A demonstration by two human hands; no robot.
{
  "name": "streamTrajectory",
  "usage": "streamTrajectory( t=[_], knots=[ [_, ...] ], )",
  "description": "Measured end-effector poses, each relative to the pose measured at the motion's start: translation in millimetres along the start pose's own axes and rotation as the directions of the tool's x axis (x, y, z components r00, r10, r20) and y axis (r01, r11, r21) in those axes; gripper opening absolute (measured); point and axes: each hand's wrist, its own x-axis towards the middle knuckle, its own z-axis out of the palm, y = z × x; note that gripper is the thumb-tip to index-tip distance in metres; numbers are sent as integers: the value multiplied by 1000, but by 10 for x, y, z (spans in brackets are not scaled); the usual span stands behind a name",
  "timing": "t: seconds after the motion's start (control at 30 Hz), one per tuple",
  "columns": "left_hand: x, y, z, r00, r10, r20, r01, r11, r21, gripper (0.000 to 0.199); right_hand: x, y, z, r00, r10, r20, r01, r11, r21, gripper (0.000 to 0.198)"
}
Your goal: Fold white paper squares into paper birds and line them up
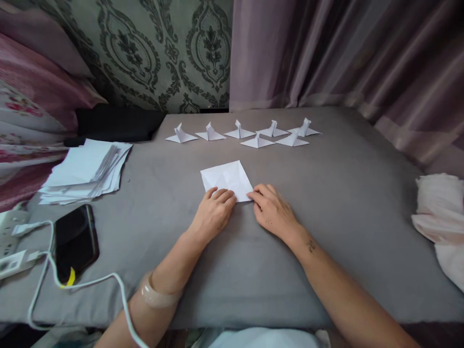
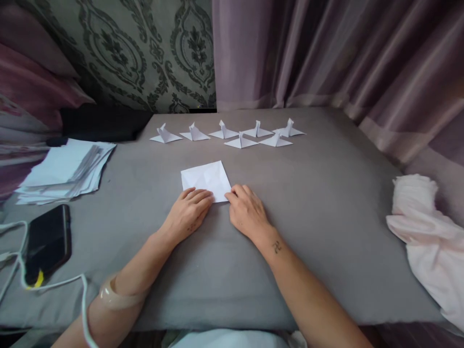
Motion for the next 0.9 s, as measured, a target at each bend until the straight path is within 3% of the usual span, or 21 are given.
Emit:
streamTrajectory(
  t=[0.17, 0.3, 0.57, 0.9],
  knots=[
    [44, -75, 8, 999, -44, -10, 42, 993, -112, 25, -54, -8, -45, 1000, 14, 12, -14, 1000, 3, 27],
    [100, -94, -53, 989, -147, 36, 151, 959, -238, 28, -66, 9, -23, 997, 75, -4, -74, 996, 47, 22],
    [262, -187, -185, 918, -347, 191, 391, 870, -300, 22, -23, 31, 138, 963, 233, -137, -206, 961, 187, 12],
    [390, -244, -103, 894, -389, 221, 443, 838, -317, 20, 23, 26, 184, 941, 292, -170, -254, 943, 214, 12]
  ],
)
